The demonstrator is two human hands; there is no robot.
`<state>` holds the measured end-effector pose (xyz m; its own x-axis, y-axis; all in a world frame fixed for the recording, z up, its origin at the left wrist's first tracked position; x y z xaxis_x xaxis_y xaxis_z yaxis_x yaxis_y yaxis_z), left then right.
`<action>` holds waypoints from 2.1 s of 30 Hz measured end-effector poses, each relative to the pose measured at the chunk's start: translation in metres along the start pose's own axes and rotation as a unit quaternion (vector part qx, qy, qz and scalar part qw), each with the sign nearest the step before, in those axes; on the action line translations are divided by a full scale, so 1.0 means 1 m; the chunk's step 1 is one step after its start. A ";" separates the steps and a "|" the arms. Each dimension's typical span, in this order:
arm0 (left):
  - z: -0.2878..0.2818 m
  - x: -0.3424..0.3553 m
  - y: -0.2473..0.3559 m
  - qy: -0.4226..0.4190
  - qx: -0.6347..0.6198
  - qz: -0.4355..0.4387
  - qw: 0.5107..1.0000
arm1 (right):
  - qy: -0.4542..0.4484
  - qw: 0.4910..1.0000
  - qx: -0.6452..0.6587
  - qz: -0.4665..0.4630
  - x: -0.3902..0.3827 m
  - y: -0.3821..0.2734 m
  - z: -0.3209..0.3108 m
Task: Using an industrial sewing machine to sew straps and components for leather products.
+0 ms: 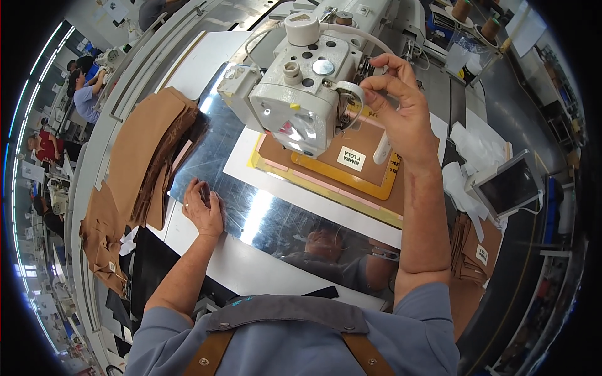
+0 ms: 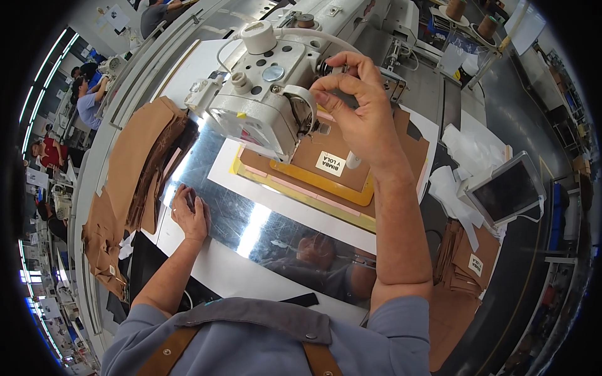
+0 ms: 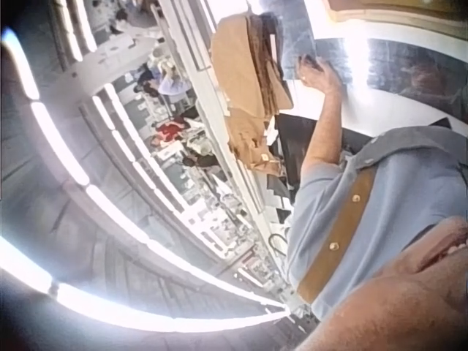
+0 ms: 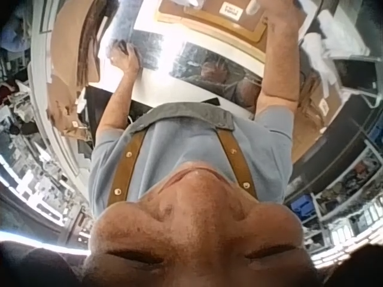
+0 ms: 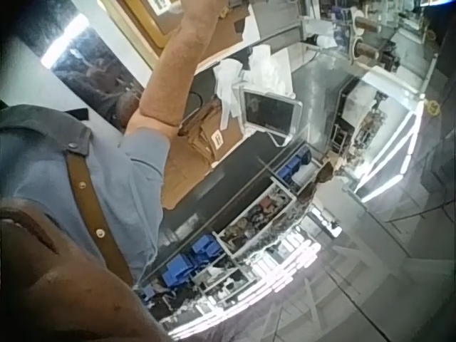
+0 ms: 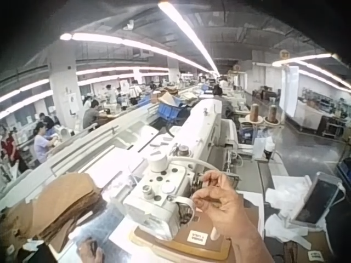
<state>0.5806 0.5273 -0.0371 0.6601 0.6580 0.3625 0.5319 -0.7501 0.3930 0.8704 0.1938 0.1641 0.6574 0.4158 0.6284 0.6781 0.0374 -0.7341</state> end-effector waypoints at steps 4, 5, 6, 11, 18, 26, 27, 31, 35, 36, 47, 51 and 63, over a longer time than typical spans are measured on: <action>0.000 0.001 0.000 0.004 0.002 0.004 1.000 | 0.003 1.000 -0.014 -0.001 0.000 -0.002 -0.001; 0.000 0.001 0.001 0.002 0.001 0.003 1.000 | 0.002 1.000 -0.015 -0.001 0.001 -0.002 -0.001; 0.001 0.002 0.002 0.000 0.000 0.002 1.000 | 0.000 1.000 -0.020 -0.004 0.002 -0.002 -0.001; 0.000 0.002 0.001 -0.001 0.000 0.000 1.000 | -0.009 0.999 -0.036 -0.009 0.001 -0.003 -0.001; 0.001 0.001 -0.001 0.001 0.002 0.003 1.000 | -0.012 1.000 -0.010 0.011 0.003 0.000 -0.001; 0.001 0.000 0.002 -0.003 0.003 0.000 1.000 | -0.016 0.999 0.018 0.029 0.002 0.004 -0.004; 0.002 0.000 0.003 -0.005 0.002 -0.002 1.000 | -0.017 1.000 0.006 0.021 0.002 0.004 -0.005; -0.001 0.001 0.001 -0.004 -0.003 -0.001 1.000 | -0.022 1.000 -0.002 0.020 0.006 -0.005 -0.001; 0.001 0.001 -0.001 -0.007 0.004 -0.004 1.000 | -0.028 0.999 -0.029 -0.011 0.006 -0.007 -0.001; 0.002 0.002 -0.001 -0.007 0.005 -0.006 1.000 | -0.030 0.999 -0.015 0.005 0.006 -0.008 0.000; -0.009 0.003 0.020 0.025 0.018 0.072 0.997 | -0.018 1.000 -0.010 -0.004 0.005 -0.009 -0.001; -0.046 -0.001 0.114 0.076 -0.062 0.281 0.955 | -0.033 0.999 -0.041 0.009 0.005 -0.006 -0.001; -0.114 0.055 0.341 0.246 -0.024 0.436 0.866 | -0.037 0.999 -0.034 -0.001 0.006 -0.008 0.000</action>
<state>0.7381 0.3154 0.2128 0.4873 -0.1984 0.8504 -0.0849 -0.9800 -0.1800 0.8688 0.1962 0.1737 0.6321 0.4811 0.6075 0.7014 -0.0218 -0.7125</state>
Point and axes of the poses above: each hand's wrist, its own x-axis towards the middle knuckle, its own z-axis out of the palm, y = z × x, the point moved 7 cm from there along x, towards the middle knuckle
